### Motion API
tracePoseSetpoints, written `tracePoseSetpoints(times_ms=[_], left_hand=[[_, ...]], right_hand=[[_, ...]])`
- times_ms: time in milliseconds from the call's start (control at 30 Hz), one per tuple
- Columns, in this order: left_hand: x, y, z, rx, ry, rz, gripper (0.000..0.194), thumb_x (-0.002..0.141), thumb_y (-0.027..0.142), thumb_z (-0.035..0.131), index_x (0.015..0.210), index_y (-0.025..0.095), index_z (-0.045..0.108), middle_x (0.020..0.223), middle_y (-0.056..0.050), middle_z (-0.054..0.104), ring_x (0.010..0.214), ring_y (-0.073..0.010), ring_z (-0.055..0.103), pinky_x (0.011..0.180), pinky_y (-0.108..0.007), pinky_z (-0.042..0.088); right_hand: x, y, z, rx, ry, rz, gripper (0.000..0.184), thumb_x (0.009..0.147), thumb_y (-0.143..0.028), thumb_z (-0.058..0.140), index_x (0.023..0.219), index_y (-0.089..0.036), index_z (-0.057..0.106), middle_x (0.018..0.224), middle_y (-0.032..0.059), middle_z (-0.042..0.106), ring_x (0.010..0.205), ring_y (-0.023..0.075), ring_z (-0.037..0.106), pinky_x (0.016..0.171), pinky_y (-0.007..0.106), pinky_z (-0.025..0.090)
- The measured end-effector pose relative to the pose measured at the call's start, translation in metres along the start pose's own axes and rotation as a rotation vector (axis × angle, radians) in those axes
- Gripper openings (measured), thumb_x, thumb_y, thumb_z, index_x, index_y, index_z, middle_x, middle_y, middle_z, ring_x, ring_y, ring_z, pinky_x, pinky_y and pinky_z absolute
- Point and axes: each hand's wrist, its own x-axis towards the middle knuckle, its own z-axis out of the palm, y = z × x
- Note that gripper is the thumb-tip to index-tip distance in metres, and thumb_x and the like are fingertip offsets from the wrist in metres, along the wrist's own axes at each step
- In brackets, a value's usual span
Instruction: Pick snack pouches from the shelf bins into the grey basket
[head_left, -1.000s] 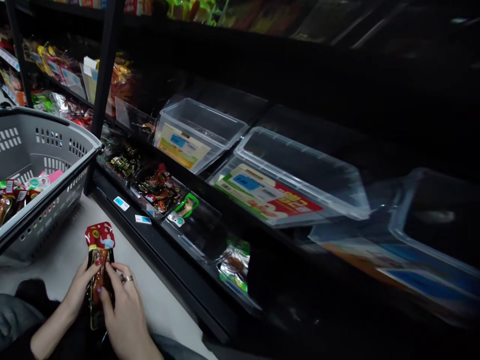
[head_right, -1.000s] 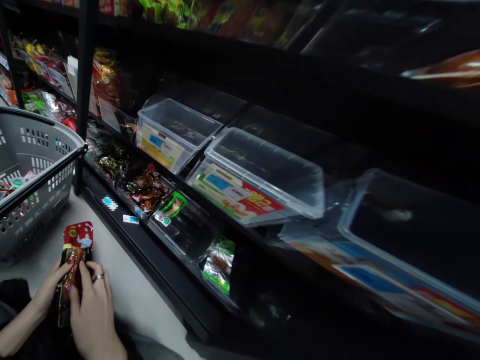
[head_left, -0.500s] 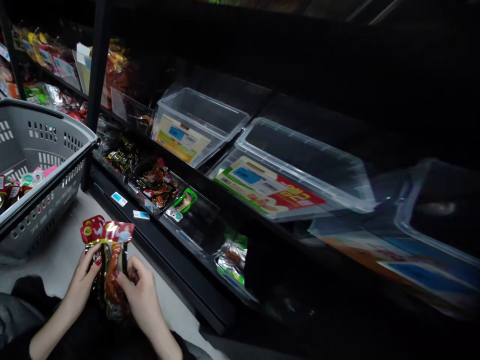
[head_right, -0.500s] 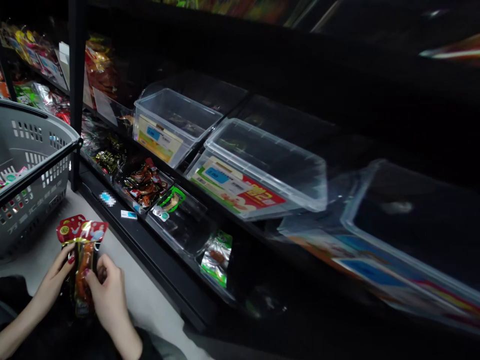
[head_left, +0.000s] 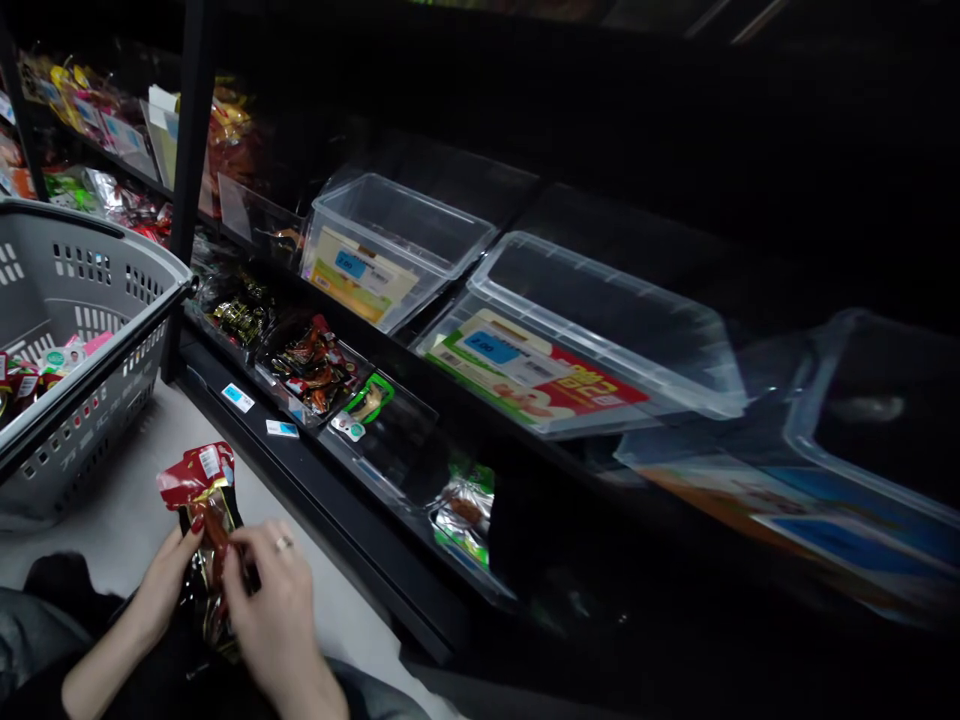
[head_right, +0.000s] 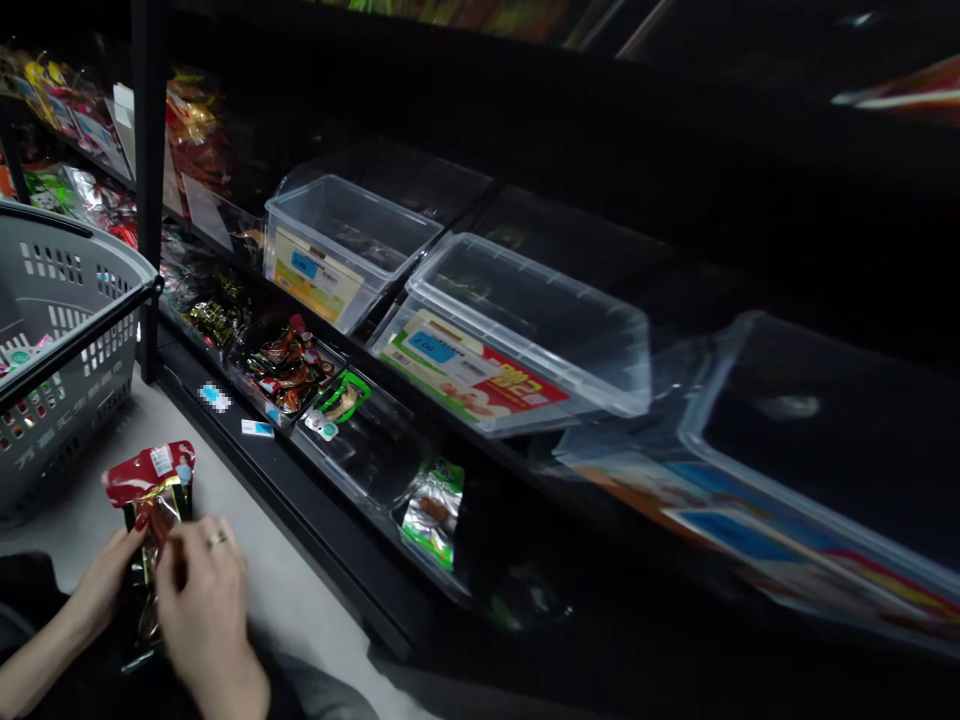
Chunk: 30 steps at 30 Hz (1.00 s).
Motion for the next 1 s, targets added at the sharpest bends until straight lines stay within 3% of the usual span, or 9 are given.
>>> tracePoseSetpoints(times_ms=[100,167,233,400,567,700,833,933,1000], left_hand=[[0.001,0.002,-0.002,0.056,0.001,0.036,0.046,0.062,0.05,0.063,0.094,0.016,0.064,0.087,-0.005,0.071,0.089,-0.0256,0.061,0.081,-0.034,0.044],[0.002,0.002,-0.003,0.101,-0.005,0.076,0.048,0.062,0.051,0.062,0.094,0.015,0.064,0.09,-0.006,0.07,0.092,-0.026,0.06,0.085,-0.034,0.042],[0.003,0.002,-0.003,0.123,0.008,0.092,0.051,0.059,0.054,0.063,0.09,0.015,0.065,0.088,-0.006,0.071,0.094,-0.0268,0.059,0.086,-0.034,0.041],[0.001,0.007,-0.001,0.135,0.049,0.07,0.053,0.052,0.058,0.065,0.083,0.015,0.064,0.084,-0.006,0.071,0.095,-0.029,0.058,0.085,-0.036,0.042],[0.004,0.003,-0.003,0.124,0.036,0.097,0.052,0.061,0.058,0.059,0.091,0.016,0.064,0.101,-0.007,0.068,0.108,-0.028,0.052,0.094,-0.036,0.036],[0.003,0.003,0.0,0.073,-0.007,0.168,0.055,0.072,0.061,0.043,0.103,0.019,0.061,0.113,-0.005,0.062,0.114,-0.0255,0.047,0.098,-0.036,0.033],[0.001,0.008,-0.001,0.216,-0.091,0.338,0.052,0.072,0.058,0.045,0.105,0.022,0.062,0.115,-0.006,0.06,0.115,-0.0282,0.045,0.101,-0.04,0.027],[0.005,0.008,-0.007,0.393,-0.111,0.441,0.045,0.068,0.048,0.058,0.104,0.023,0.063,0.116,-0.007,0.058,0.117,-0.0285,0.042,0.103,-0.039,0.023],[0.009,0.005,-0.01,0.387,-0.063,0.437,0.043,0.067,0.046,0.06,0.102,0.022,0.064,0.115,-0.007,0.057,0.116,-0.028,0.042,0.102,-0.038,0.025]], right_hand=[[0.018,0.018,-0.013,0.192,-0.128,0.202,0.005,0.072,-0.021,0.053,0.076,-0.018,0.052,0.063,-0.0021,0.049,0.058,0.0121,0.044,0.054,0.023,0.036],[0.022,0.028,-0.011,0.372,-0.33,0.197,0.015,0.075,-0.024,0.051,0.062,-0.017,0.047,0.052,-0.006,0.037,0.05,0.0087,0.036,0.047,0.02,0.029],[0.023,0.032,-0.006,0.487,-0.412,0.173,0.026,0.079,-0.026,0.045,0.055,-0.017,0.041,0.05,-0.0069,0.029,0.048,0.007,0.029,0.045,0.02,0.023],[0.018,0.026,0.0,0.475,-0.344,0.152,0.027,0.081,-0.026,0.044,0.056,-0.018,0.037,0.051,-0.0068,0.03,0.05,0.0071,0.027,0.047,0.02,0.023],[0.022,0.026,0.0,0.505,-0.274,0.199,0.026,0.079,-0.028,0.046,0.055,-0.018,0.042,0.054,-0.0045,0.038,0.055,0.0099,0.037,0.051,0.021,0.029],[0.026,0.033,0.003,0.872,-0.198,0.333,0.022,0.074,-0.036,0.053,0.064,-0.018,0.05,0.06,-0.0023,0.048,0.058,0.0119,0.044,0.055,0.023,0.035],[0.025,0.038,0.007,1.334,-0.384,0.575,0.024,0.069,-0.04,0.057,0.081,-0.02,0.05,0.058,-0.003,0.051,0.043,0.0094,0.042,0.043,0.021,0.032],[0.02,0.037,0.009,1.432,-0.572,0.654,0.038,0.072,-0.055,0.046,0.078,-0.017,0.053,0.053,-0.0022,0.048,0.034,0.0058,0.03,0.037,0.019,0.02],[0.017,0.033,0.008,1.484,-0.619,0.646,0.053,0.069,-0.065,0.04,0.084,-0.017,0.055,0.06,-0.001,0.049,0.036,0.0048,0.028,0.038,0.02,0.019]])
